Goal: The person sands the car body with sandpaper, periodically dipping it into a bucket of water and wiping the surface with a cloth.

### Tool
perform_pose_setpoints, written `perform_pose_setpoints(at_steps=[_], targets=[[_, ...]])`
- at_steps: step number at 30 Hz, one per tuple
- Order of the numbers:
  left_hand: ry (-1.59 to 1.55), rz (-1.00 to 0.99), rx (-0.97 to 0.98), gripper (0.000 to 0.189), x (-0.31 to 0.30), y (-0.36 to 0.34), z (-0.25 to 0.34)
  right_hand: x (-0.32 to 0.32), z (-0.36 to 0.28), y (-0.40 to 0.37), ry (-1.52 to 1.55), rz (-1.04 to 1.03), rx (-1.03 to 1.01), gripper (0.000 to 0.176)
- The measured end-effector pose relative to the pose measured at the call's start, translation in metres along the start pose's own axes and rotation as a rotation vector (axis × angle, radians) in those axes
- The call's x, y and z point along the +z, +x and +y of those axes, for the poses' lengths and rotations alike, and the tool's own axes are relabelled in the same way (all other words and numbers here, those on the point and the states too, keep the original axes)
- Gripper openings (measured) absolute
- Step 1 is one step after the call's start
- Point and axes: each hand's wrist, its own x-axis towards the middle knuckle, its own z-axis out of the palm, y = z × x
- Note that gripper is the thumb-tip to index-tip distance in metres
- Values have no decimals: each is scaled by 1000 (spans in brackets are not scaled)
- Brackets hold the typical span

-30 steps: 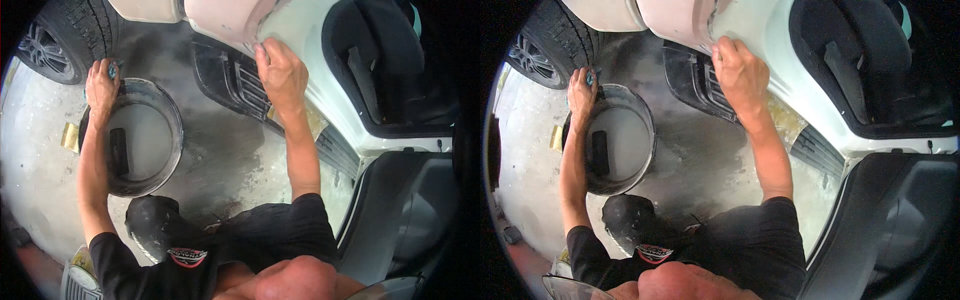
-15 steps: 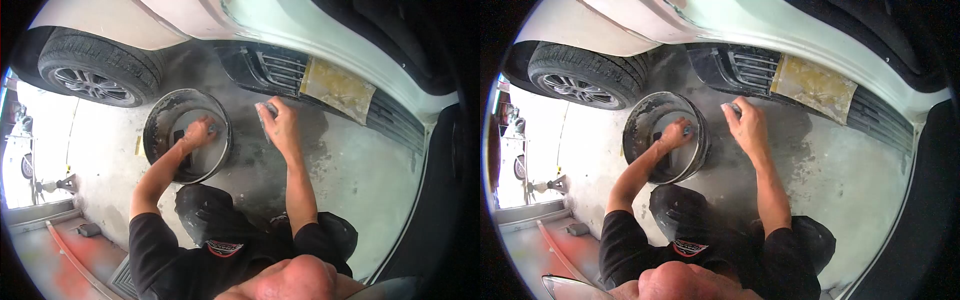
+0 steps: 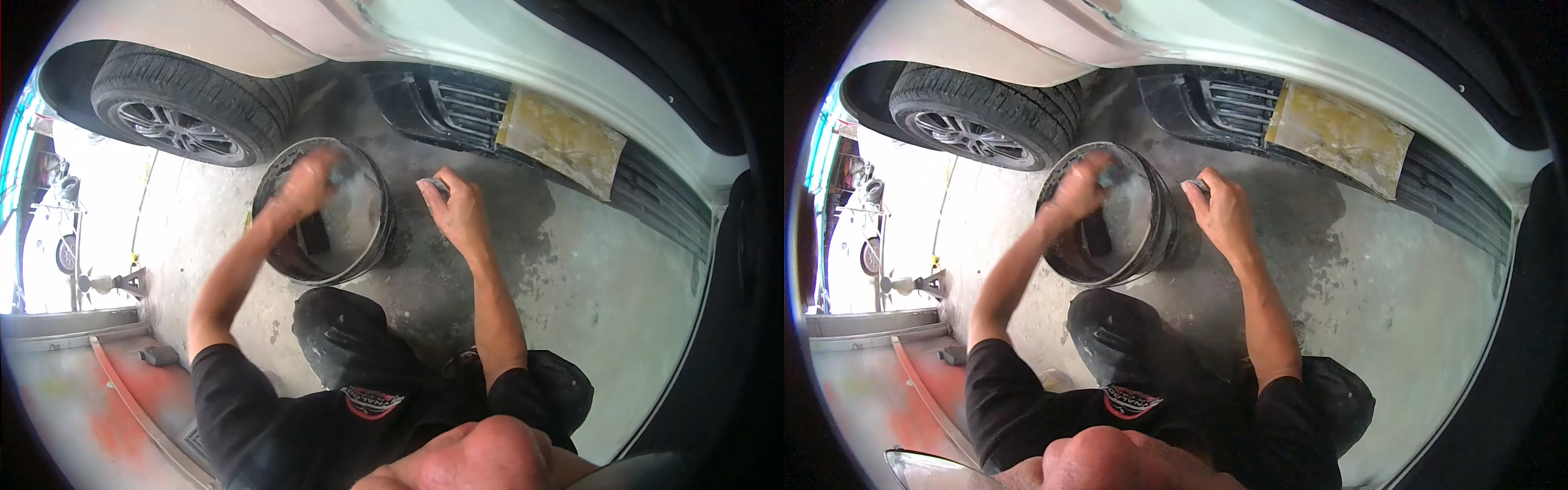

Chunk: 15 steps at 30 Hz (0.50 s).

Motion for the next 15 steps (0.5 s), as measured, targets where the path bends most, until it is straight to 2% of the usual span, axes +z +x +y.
perform_pose_setpoints(at_steps=[1, 2, 3, 6, 7, 9, 12, 15], targets=[[56, 235, 101, 57, -24, 9, -1, 0, 2, 1, -1, -5, 6, 25], [190, 415, 253, 56, -69, 19, 23, 0, 4, 2, -4, -11, 12, 25], [213, 425, 274, 59, -111, 31, 48, 1, 4, 2, -12, -14, 10, 25], [705, 728, 554, 64, -180, 66, 67, 8, -1, 4, -28, -30, -3, 25], [816, 733, 532, 63, -185, 76, 72, 11, -4, 4, -24, -38, -10, 25], [953, 681, 535, 60, -175, 95, 75, 16, -7, 4, -2, -62, -14, 25], [947, 560, 596, 51, -102, 126, 62, 23, 0, -2, 32, -93, -20, 26], [682, 700, 368, 50, -57, 144, 95, 27, 7, -8, 17, -98, -39, 28]])
